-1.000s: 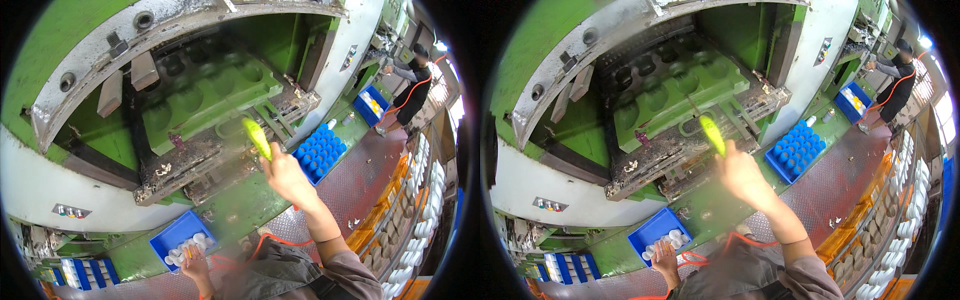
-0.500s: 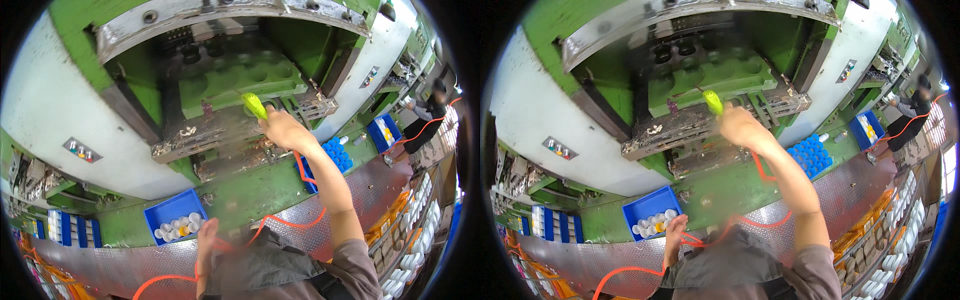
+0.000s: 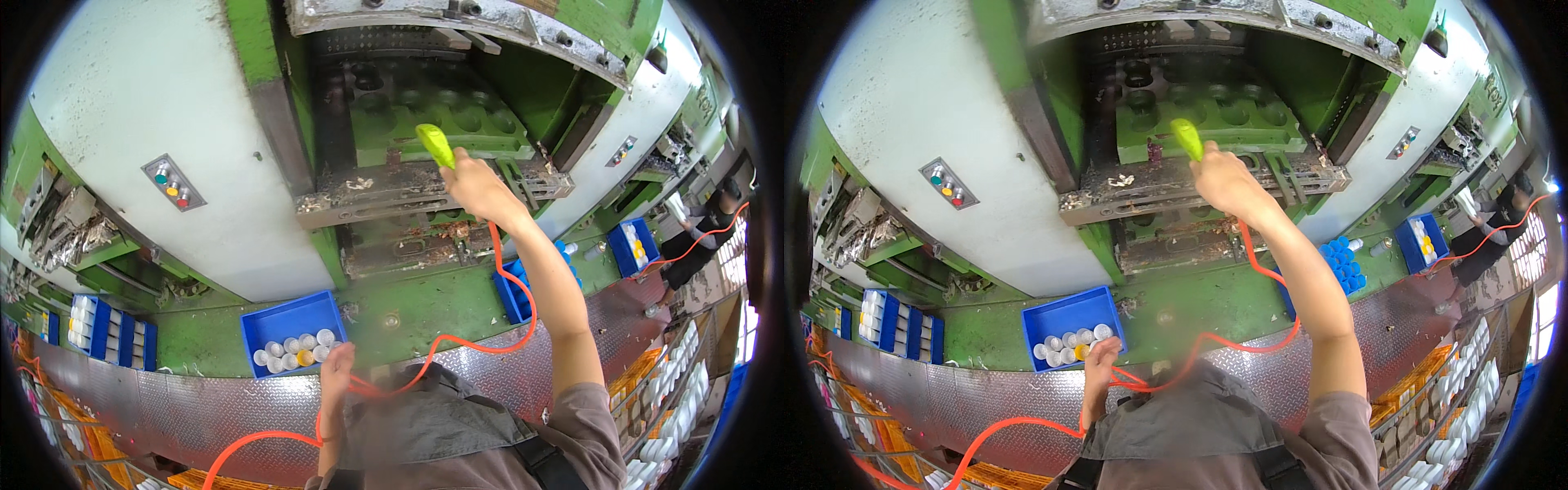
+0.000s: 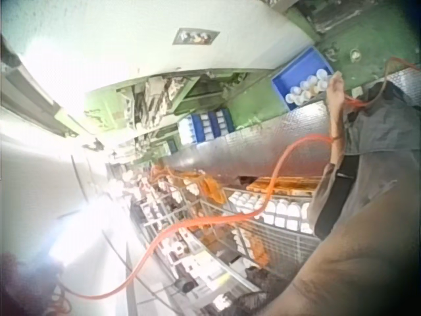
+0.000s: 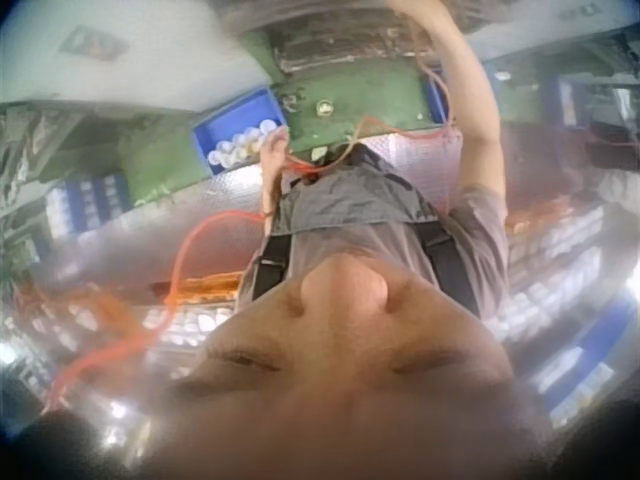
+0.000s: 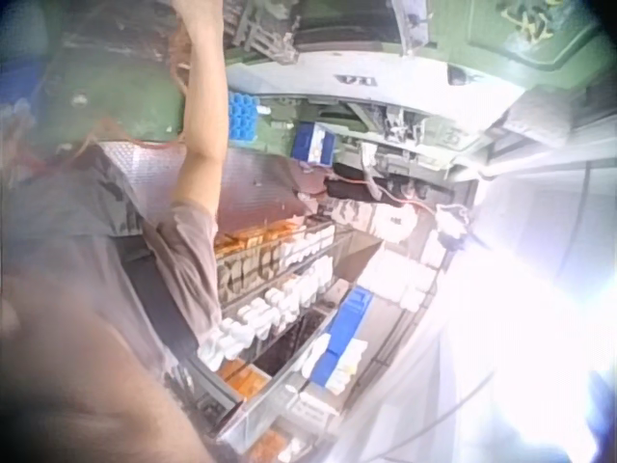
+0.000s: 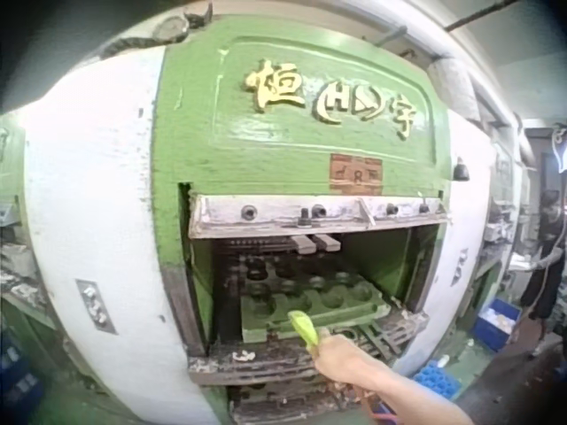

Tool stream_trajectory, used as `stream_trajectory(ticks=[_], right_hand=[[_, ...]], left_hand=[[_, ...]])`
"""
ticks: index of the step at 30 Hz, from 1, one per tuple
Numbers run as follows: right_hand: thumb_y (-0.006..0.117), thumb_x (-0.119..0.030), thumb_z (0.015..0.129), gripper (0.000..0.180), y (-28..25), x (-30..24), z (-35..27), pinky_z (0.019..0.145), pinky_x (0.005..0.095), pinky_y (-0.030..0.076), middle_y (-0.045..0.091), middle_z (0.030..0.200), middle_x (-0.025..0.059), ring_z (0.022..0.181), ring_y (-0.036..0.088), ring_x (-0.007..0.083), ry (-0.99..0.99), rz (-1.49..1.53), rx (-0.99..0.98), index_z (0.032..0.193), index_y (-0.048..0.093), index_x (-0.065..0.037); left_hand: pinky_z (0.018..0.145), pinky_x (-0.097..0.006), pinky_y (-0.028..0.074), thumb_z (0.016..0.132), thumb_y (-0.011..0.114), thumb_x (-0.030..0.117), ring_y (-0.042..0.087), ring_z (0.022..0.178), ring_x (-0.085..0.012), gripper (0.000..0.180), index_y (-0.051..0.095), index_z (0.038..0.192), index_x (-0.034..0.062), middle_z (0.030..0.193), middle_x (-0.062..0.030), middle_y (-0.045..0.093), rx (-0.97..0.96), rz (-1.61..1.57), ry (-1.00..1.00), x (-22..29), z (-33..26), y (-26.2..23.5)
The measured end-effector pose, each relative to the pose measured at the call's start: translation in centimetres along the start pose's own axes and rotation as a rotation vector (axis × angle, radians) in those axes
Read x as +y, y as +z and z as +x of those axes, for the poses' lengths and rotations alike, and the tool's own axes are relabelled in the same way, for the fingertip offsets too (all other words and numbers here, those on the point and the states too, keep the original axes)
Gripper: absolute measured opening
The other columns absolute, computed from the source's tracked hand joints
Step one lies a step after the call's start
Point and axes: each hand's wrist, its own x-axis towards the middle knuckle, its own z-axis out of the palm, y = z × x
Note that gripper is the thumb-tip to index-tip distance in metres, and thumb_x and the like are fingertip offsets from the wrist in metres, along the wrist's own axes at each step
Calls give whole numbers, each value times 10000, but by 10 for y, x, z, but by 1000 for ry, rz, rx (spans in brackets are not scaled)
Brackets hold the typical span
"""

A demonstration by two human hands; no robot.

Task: The person moves blue trays filled with small plastic cups to a green injection molding machine, uses a yellow air gun to clean the mold, and places cups into the mold cavities. The person then operates the machine and collects the finished cups into a tray.

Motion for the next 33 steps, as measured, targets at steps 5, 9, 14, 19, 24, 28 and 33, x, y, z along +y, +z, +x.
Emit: stream_trajectory(ticks=[5,9,14,19,24,28,33], right_hand=[[463,-209,985,339,14,-27,19,522,429,525,650,761,236,532,636,333,57,-117,-108,1072,492,117],[473,-209,986,327,15,-29,21,470,413,511,653,761,220,535,643,303,139,-78,-173,1083,478,104],[445,-237,999,389,4,-30,9,579,419,550,667,883,276,663,680,349,161,2,-194,1153,471,119],[449,-199,963,395,-11,5,6,918,528,502,640,1017,363,1006,623,508,149,-111,129,1179,490,130],[407,-136,931,360,-35,53,7,738,489,566,655,968,356,848,681,462,332,-136,155,1109,518,157],[417,-127,934,316,-55,76,-1,501,425,546,674,819,279,576,679,360,365,-5,121,1072,530,133],[476,-186,954,317,-74,118,6,442,395,493,630,633,179,486,632,279,418,-35,165,883,594,99]], left_hand=[[980,-319,471,949,609,78,627,1096,-194,275,628,1202,-27,1157,-116,678,6,-19,26,1,-6,-12],[982,-325,470,948,595,75,624,1105,-195,272,630,1197,-30,1169,-122,675,19,56,44,6,-8,-16],[985,-331,469,950,584,80,621,1116,-202,275,629,1198,-29,1169,-126,676,-12,45,-1,12,0,-8],[972,-329,480,940,586,51,632,1096,-208,276,625,1201,-28,1170,-124,676,-36,59,19,14,4,-3],[959,-321,485,933,592,40,636,1075,-196,273,624,1196,-25,1155,-111,678,-3,58,24,13,3,-6],[973,-318,473,943,591,62,625,1097,-197,279,620,1208,-23,1170,-112,671,-45,71,55,17,5,-3],[983,-328,469,935,620,141,608,1149,-240,375,577,1273,-16,1228,-170,643,-118,242,46,31,1,10]])
